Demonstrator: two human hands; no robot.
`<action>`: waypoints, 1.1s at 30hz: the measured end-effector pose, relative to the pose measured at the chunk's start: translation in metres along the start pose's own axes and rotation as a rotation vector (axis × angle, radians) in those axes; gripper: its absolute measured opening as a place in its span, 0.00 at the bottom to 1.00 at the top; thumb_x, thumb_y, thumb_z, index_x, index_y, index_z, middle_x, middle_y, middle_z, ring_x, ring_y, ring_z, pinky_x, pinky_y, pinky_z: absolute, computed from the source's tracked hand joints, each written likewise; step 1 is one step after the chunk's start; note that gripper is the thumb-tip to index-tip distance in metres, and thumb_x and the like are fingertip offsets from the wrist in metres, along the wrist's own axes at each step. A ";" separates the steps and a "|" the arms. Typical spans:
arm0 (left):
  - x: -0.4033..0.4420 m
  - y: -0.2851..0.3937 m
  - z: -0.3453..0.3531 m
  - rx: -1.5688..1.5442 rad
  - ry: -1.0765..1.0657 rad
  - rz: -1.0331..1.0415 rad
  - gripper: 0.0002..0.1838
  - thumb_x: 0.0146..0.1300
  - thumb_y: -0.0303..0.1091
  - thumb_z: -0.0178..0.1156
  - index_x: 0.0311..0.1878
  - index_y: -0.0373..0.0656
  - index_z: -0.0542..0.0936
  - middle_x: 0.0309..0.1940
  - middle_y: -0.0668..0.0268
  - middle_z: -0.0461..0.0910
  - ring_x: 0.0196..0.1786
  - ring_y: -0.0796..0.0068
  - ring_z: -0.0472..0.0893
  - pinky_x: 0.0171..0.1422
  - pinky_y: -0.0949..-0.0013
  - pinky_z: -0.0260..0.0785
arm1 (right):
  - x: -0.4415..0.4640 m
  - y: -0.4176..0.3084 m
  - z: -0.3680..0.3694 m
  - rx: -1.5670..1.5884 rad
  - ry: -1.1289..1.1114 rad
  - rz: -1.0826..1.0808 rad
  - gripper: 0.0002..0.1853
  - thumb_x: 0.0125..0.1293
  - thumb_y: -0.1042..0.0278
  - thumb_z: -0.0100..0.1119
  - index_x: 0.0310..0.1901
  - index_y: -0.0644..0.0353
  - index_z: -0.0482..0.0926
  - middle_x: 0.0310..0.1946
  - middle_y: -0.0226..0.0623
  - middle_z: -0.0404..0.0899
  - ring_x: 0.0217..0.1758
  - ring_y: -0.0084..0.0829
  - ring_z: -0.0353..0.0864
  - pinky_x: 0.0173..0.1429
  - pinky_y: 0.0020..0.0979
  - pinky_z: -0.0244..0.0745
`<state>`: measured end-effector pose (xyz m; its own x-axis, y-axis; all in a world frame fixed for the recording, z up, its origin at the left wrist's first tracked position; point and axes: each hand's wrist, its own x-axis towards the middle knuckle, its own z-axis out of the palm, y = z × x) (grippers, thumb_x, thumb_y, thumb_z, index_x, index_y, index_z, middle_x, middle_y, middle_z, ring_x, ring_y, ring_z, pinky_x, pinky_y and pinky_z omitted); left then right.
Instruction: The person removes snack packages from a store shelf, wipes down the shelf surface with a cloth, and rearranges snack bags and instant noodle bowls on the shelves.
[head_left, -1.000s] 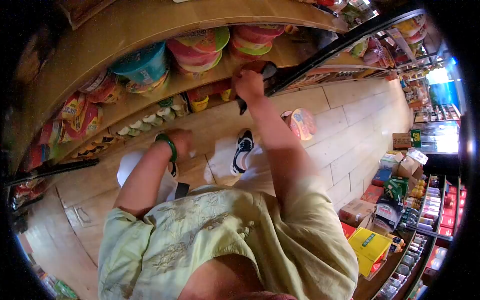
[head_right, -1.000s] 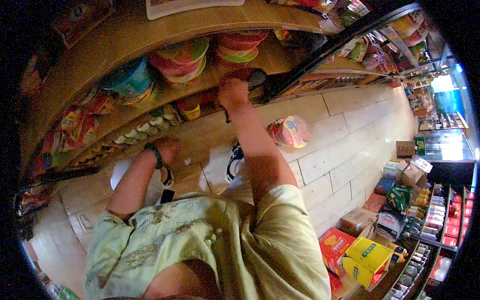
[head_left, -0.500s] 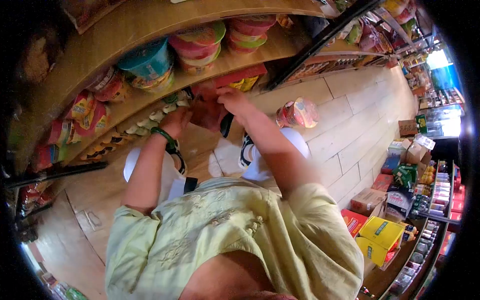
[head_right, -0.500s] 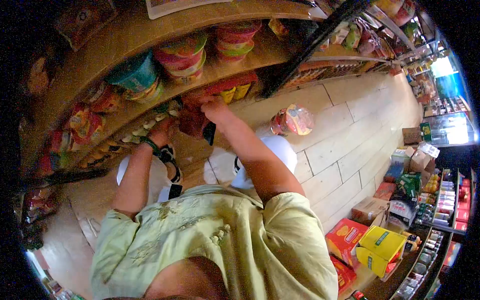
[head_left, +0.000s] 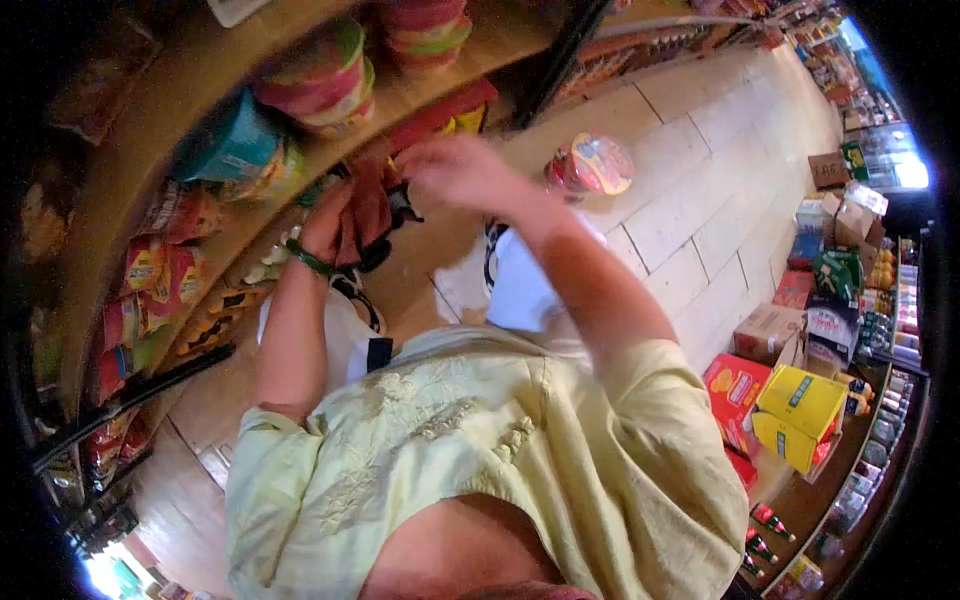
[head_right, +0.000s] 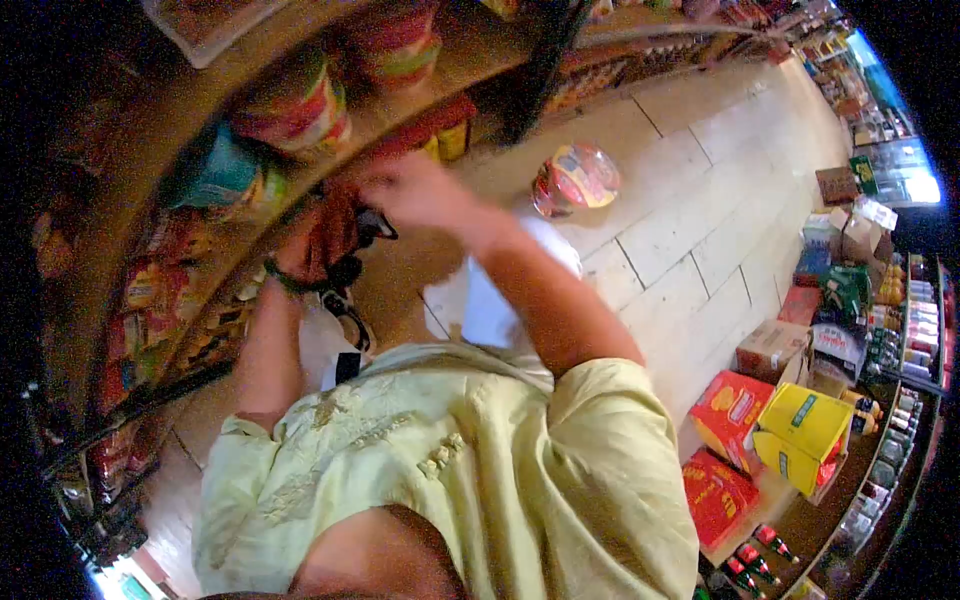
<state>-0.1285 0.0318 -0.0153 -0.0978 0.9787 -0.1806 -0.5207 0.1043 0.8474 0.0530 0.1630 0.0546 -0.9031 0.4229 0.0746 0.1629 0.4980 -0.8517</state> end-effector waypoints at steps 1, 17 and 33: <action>0.002 -0.002 -0.001 -0.013 0.002 -0.025 0.18 0.64 0.39 0.46 0.51 0.37 0.69 0.44 0.62 0.75 0.45 0.72 0.75 0.48 0.73 0.67 | -0.008 0.008 -0.017 0.193 0.075 0.207 0.14 0.59 0.65 0.51 0.44 0.62 0.75 0.36 0.35 0.78 0.37 0.26 0.77 0.41 0.26 0.72; 0.016 -0.032 -0.006 0.305 0.217 -0.307 0.14 0.63 0.37 0.50 0.48 0.39 0.72 0.41 0.69 0.75 0.42 0.80 0.73 0.48 0.77 0.64 | -0.188 0.216 -0.077 1.106 1.272 0.998 0.23 0.57 0.60 0.58 0.43 0.71 0.63 0.42 0.49 0.64 0.39 0.41 0.72 0.42 0.40 0.78; 0.006 -0.017 0.019 0.404 0.255 -0.384 0.17 0.62 0.37 0.51 0.51 0.39 0.71 0.44 0.69 0.74 0.46 0.80 0.71 0.53 0.76 0.62 | -0.209 0.276 -0.103 2.115 0.299 0.494 0.09 0.63 0.71 0.48 0.35 0.69 0.63 0.25 0.42 0.69 0.22 0.32 0.72 0.30 0.28 0.76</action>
<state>-0.1042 0.0397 -0.0209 -0.1931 0.7899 -0.5820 -0.2013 0.5487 0.8114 0.3280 0.2897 -0.1428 -0.8328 0.3951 -0.3878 -0.4436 -0.8953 0.0405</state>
